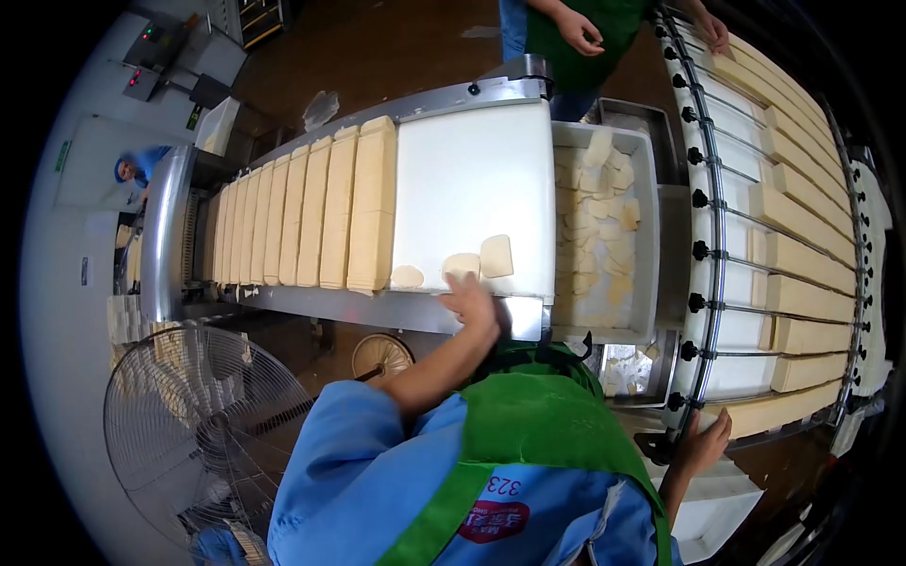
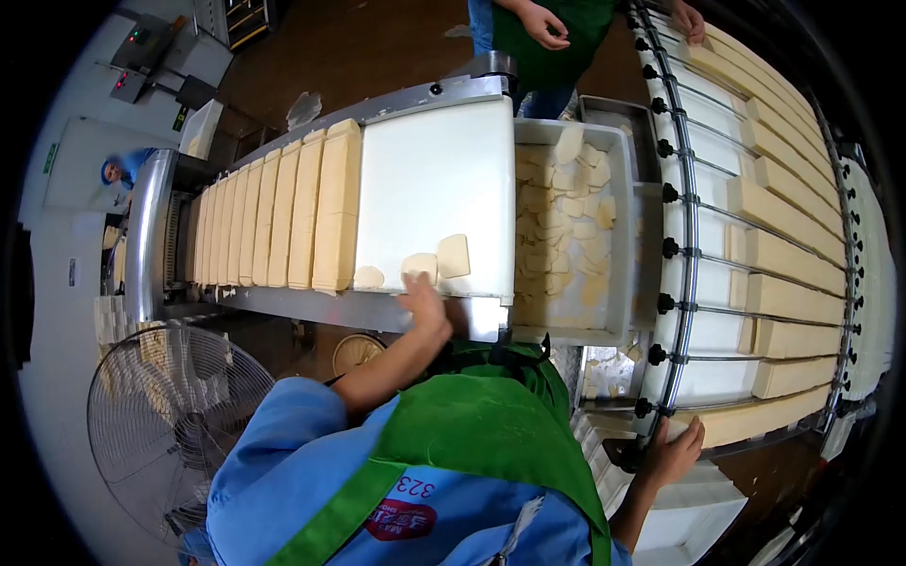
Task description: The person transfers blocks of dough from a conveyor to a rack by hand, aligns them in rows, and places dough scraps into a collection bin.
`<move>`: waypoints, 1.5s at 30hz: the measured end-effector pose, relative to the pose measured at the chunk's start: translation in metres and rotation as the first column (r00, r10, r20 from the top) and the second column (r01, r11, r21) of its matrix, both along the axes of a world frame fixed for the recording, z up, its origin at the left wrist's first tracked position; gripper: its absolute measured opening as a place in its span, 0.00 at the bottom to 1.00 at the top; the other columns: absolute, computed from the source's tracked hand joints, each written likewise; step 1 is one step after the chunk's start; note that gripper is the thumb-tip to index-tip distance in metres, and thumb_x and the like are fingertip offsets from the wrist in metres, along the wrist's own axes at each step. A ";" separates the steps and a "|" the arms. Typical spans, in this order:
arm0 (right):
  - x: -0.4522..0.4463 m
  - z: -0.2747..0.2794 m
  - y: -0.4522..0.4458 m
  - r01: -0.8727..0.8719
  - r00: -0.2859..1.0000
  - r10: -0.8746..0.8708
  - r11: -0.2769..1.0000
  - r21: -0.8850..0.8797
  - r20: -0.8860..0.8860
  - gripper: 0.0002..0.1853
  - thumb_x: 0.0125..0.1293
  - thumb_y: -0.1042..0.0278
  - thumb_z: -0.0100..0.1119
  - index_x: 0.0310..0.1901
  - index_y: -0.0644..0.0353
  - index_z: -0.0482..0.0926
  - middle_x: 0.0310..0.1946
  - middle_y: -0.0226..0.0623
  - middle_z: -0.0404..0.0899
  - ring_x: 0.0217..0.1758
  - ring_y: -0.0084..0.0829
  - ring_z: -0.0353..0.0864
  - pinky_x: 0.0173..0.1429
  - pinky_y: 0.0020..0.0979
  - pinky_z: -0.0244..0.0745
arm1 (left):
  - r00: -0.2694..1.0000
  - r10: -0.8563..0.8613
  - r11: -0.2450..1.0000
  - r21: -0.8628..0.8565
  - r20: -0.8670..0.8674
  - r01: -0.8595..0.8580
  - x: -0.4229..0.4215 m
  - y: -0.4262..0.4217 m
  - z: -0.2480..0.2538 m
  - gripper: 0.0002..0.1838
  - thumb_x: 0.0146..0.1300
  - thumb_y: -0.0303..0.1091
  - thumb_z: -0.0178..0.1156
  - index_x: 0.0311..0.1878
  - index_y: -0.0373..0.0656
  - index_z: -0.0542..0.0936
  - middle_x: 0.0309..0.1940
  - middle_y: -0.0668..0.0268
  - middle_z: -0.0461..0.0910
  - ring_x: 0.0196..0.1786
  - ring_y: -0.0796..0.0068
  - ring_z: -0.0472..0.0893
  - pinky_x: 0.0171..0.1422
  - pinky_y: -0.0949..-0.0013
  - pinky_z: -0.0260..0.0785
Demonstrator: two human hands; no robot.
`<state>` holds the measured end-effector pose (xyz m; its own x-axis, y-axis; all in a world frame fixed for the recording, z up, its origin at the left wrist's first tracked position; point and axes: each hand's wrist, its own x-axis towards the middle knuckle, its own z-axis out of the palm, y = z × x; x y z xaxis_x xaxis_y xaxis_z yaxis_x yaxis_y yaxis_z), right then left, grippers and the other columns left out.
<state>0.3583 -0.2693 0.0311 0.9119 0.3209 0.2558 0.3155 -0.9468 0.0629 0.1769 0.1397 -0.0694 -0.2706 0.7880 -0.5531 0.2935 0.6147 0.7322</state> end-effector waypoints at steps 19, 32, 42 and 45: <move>0.025 -0.020 -0.022 0.235 0.860 -0.363 0.905 -0.354 -0.358 0.40 0.68 0.34 0.38 0.74 0.48 0.45 0.76 0.38 0.36 0.78 0.49 0.36 0.70 0.63 0.35 | 0.475 -0.473 0.688 -0.025 0.742 0.725 0.028 -0.057 0.072 0.34 0.66 0.33 0.52 0.72 0.39 0.50 0.59 0.57 0.69 0.55 0.71 0.73 0.55 0.72 0.65; -0.049 -0.003 0.198 -0.580 0.731 0.672 0.703 0.412 -0.119 0.05 0.55 0.73 0.62 0.31 0.60 0.75 0.51 0.43 0.75 0.60 0.48 0.68 0.64 0.49 0.53 | 0.919 -0.156 0.936 0.353 0.362 0.020 -0.156 0.039 0.031 0.08 0.68 0.31 0.53 0.46 0.38 0.76 0.31 0.71 0.75 0.33 0.82 0.72 0.39 0.79 0.66; -0.138 0.030 0.370 -0.738 0.183 0.975 0.220 0.638 -0.125 0.03 0.54 0.73 0.63 0.28 0.60 0.78 0.47 0.38 0.78 0.57 0.44 0.71 0.61 0.45 0.56 | 0.954 -0.073 0.878 0.434 -0.292 0.200 -0.248 0.125 -0.028 0.21 0.63 0.31 0.53 0.57 0.32 0.68 0.50 0.48 0.71 0.45 0.61 0.75 0.50 0.63 0.69; -0.163 0.047 0.415 -0.726 0.053 0.993 0.113 0.678 -0.109 0.04 0.52 0.76 0.64 0.29 0.60 0.78 0.46 0.39 0.78 0.55 0.44 0.73 0.60 0.44 0.60 | 0.936 -0.107 0.839 0.474 -0.337 0.266 -0.240 0.132 -0.029 0.24 0.63 0.31 0.54 0.59 0.29 0.65 0.51 0.40 0.68 0.51 0.48 0.71 0.57 0.58 0.66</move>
<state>0.1953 0.1461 0.0779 -0.0091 0.9526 0.3041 0.7472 0.2086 -0.6310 -0.0632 0.2720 -0.0981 -0.1716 0.9851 0.0149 0.6080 0.0940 0.7883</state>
